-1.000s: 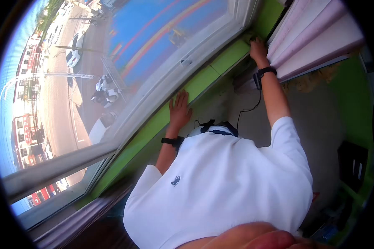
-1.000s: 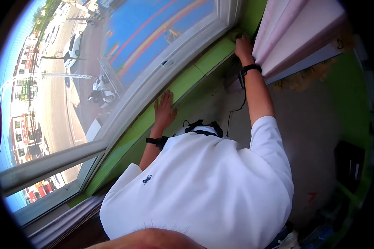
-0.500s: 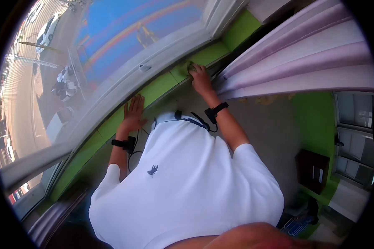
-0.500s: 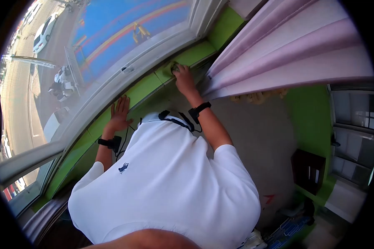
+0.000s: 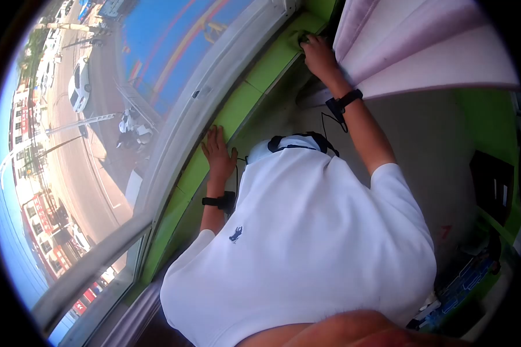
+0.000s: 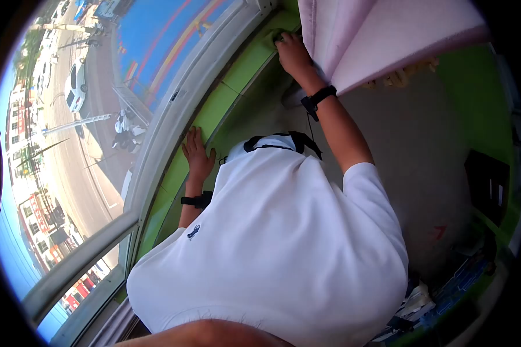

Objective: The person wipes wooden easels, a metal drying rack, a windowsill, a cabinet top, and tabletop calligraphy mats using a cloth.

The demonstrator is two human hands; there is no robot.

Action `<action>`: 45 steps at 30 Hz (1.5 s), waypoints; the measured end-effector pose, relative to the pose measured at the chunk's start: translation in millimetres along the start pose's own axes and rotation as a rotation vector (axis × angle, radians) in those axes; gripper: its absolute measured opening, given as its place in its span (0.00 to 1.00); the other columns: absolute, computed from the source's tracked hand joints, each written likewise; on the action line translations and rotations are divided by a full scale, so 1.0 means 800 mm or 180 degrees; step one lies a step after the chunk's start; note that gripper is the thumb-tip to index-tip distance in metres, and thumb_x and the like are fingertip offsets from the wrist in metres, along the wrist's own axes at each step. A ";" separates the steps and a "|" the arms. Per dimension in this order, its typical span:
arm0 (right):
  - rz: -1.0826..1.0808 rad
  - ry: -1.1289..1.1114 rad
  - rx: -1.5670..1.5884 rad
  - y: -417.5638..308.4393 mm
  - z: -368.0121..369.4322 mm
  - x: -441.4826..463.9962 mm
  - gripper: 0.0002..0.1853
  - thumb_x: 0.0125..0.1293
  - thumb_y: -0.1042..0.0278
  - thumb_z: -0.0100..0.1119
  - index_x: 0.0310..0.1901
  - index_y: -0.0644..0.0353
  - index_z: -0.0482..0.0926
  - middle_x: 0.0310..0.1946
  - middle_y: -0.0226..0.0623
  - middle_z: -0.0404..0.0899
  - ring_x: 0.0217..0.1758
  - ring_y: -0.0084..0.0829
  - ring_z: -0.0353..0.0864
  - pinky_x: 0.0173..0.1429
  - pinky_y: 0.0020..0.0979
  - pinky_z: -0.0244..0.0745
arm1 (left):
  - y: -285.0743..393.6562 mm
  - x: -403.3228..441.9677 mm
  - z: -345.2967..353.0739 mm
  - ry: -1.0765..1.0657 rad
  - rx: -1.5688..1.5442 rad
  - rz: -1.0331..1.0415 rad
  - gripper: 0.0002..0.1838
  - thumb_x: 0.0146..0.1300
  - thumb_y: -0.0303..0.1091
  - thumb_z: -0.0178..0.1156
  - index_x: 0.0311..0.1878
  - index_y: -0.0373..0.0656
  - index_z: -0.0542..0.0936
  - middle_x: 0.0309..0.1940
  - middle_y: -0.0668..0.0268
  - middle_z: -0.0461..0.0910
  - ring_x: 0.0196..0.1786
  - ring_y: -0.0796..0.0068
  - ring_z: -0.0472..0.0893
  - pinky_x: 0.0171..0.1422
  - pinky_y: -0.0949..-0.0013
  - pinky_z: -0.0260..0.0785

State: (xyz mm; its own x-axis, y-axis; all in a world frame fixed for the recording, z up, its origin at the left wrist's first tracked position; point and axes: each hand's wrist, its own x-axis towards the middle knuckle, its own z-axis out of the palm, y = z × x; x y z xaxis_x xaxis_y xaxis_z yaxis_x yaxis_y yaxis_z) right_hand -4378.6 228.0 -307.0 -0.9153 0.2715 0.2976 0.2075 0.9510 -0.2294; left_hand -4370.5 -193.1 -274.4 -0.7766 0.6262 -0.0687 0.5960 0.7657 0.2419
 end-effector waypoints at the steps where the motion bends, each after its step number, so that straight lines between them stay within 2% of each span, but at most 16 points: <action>1: 0.0112 -0.0002 0.0016 -0.017 -0.004 -0.012 0.15 0.55 0.77 0.57 0.46 0.61 0.82 0.56 0.47 0.74 0.62 0.48 0.71 0.62 0.42 0.72 | 0.007 0.004 0.001 0.0114 -0.0061 -0.0104 0.41 0.53 0.30 0.65 0.72 0.52 0.60 0.73 0.57 0.56 0.76 0.55 0.54 0.76 0.42 0.45; 4: -0.0300 -0.0095 0.0170 -0.061 -0.017 -0.044 0.15 0.54 0.79 0.57 0.44 0.61 0.83 0.58 0.44 0.74 0.58 0.48 0.73 0.60 0.42 0.73 | 0.014 0.029 -0.009 -0.0041 -0.0660 -0.0164 0.31 0.55 0.29 0.63 0.65 0.49 0.68 0.68 0.54 0.62 0.71 0.51 0.61 0.72 0.44 0.52; 6: -0.0119 -0.0542 0.0234 -0.057 -0.037 -0.041 0.18 0.54 0.79 0.56 0.48 0.59 0.81 0.60 0.41 0.72 0.59 0.45 0.74 0.59 0.41 0.75 | 0.029 0.056 -0.017 -0.0262 -0.1192 -0.0148 0.27 0.57 0.28 0.62 0.61 0.47 0.72 0.66 0.53 0.66 0.68 0.49 0.65 0.70 0.46 0.56; 8: 0.0110 -0.0870 0.0203 -0.045 -0.035 -0.032 0.20 0.54 0.80 0.55 0.50 0.56 0.82 0.65 0.35 0.69 0.57 0.41 0.77 0.55 0.40 0.78 | 0.060 0.081 -0.021 0.0150 -0.1267 0.0353 0.20 0.59 0.29 0.61 0.56 0.44 0.76 0.61 0.52 0.71 0.64 0.47 0.68 0.67 0.50 0.61; 9: 0.0051 -0.0354 0.0140 -0.026 -0.017 -0.028 0.19 0.54 0.80 0.54 0.48 0.57 0.82 0.63 0.37 0.71 0.53 0.43 0.79 0.53 0.41 0.79 | 0.068 0.092 -0.019 0.0156 -0.1267 0.0366 0.20 0.59 0.29 0.61 0.56 0.44 0.76 0.61 0.52 0.71 0.64 0.47 0.68 0.67 0.50 0.61; 11: 0.0220 -0.0350 -0.0199 0.011 -0.012 -0.001 0.19 0.55 0.79 0.54 0.49 0.57 0.81 0.59 0.42 0.74 0.48 0.46 0.81 0.50 0.43 0.80 | 0.076 0.105 -0.015 0.0748 -0.1011 0.0659 0.20 0.60 0.31 0.62 0.56 0.44 0.76 0.60 0.53 0.72 0.64 0.48 0.69 0.68 0.49 0.60; 16: 0.0421 -0.0415 -0.0252 0.043 -0.008 0.022 0.18 0.56 0.76 0.54 0.50 0.58 0.79 0.60 0.48 0.74 0.48 0.48 0.82 0.50 0.46 0.79 | 0.039 0.117 0.017 0.0867 -0.0844 0.0655 0.19 0.60 0.34 0.62 0.56 0.46 0.76 0.61 0.54 0.71 0.65 0.49 0.68 0.69 0.49 0.59; 20: 0.0426 -0.0274 -0.0222 -0.001 -0.003 -0.001 0.12 0.56 0.74 0.55 0.43 0.59 0.80 0.58 0.48 0.73 0.41 0.51 0.83 0.47 0.49 0.78 | 0.043 0.116 0.013 0.0756 -0.0772 0.0519 0.19 0.60 0.33 0.61 0.56 0.47 0.76 0.61 0.55 0.71 0.65 0.50 0.68 0.69 0.50 0.59; 23: 0.0217 -0.0657 -0.0173 -0.068 -0.013 -0.036 0.13 0.57 0.74 0.56 0.45 0.58 0.80 0.61 0.45 0.71 0.51 0.48 0.79 0.48 0.45 0.80 | 0.044 0.115 0.012 0.0795 -0.0825 0.0486 0.18 0.60 0.33 0.61 0.55 0.47 0.77 0.61 0.57 0.72 0.65 0.51 0.69 0.69 0.51 0.59; 27: -0.0411 -0.0906 0.0315 -0.131 -0.031 -0.074 0.13 0.55 0.75 0.57 0.43 0.58 0.81 0.63 0.44 0.71 0.50 0.48 0.79 0.48 0.44 0.81 | 0.041 0.117 0.016 0.0804 -0.0908 0.0448 0.18 0.59 0.35 0.63 0.53 0.47 0.78 0.61 0.57 0.72 0.65 0.53 0.69 0.70 0.51 0.59; 31: -0.0512 -0.0977 0.0786 -0.081 -0.040 -0.049 0.11 0.54 0.77 0.55 0.40 0.60 0.81 0.58 0.45 0.75 0.48 0.48 0.80 0.49 0.43 0.80 | 0.043 0.117 0.015 0.0789 -0.0920 0.0472 0.19 0.58 0.34 0.64 0.54 0.48 0.78 0.60 0.58 0.73 0.65 0.52 0.69 0.70 0.51 0.59; 37: 0.0322 -0.0103 0.0415 0.001 -0.015 0.005 0.12 0.52 0.73 0.57 0.39 0.65 0.81 0.46 0.49 0.79 0.44 0.50 0.81 0.51 0.47 0.77 | 0.072 0.133 0.011 0.0764 -0.1244 0.0639 0.23 0.57 0.29 0.63 0.58 0.46 0.75 0.65 0.52 0.69 0.70 0.49 0.64 0.71 0.49 0.58; 39: 0.0988 -0.0872 0.1170 -0.016 -0.031 0.024 0.19 0.54 0.69 0.56 0.48 0.66 0.79 0.45 0.54 0.81 0.48 0.55 0.80 0.53 0.45 0.75 | 0.119 0.145 -0.012 0.0809 -0.1529 0.0820 0.26 0.57 0.27 0.63 0.61 0.45 0.74 0.67 0.49 0.67 0.73 0.48 0.61 0.72 0.49 0.58; 41: 0.0990 -0.1153 0.1955 -0.039 -0.048 0.024 0.28 0.56 0.60 0.60 0.58 0.67 0.75 0.45 0.60 0.80 0.51 0.53 0.80 0.55 0.42 0.74 | 0.173 0.156 -0.028 0.0726 -0.2295 0.0738 0.31 0.57 0.23 0.61 0.66 0.43 0.69 0.70 0.48 0.63 0.74 0.46 0.60 0.72 0.51 0.59; 43: 0.1281 -0.1703 0.3920 -0.066 -0.080 0.017 0.31 0.58 0.61 0.60 0.62 0.69 0.71 0.47 0.61 0.79 0.53 0.51 0.80 0.56 0.41 0.73 | 0.201 0.165 -0.031 0.0611 -0.2494 0.0619 0.31 0.56 0.21 0.60 0.66 0.42 0.70 0.68 0.48 0.65 0.72 0.46 0.63 0.71 0.53 0.62; 45: 0.1016 -0.1338 0.3096 -0.075 -0.088 0.007 0.30 0.59 0.63 0.59 0.62 0.69 0.70 0.48 0.61 0.78 0.53 0.51 0.79 0.56 0.41 0.73 | 0.200 0.181 -0.020 0.0524 -0.2665 0.0489 0.32 0.54 0.19 0.59 0.65 0.42 0.71 0.67 0.49 0.67 0.70 0.46 0.66 0.70 0.54 0.64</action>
State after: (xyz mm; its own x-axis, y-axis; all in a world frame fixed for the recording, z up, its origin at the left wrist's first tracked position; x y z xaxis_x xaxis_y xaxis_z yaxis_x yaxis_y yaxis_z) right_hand -4371.6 183.0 -226.3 -0.9506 0.2362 -0.2013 0.2639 0.2740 -0.9248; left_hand -4390.6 17.4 -230.0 -0.7581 0.6350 0.1486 0.4006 0.2736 0.8745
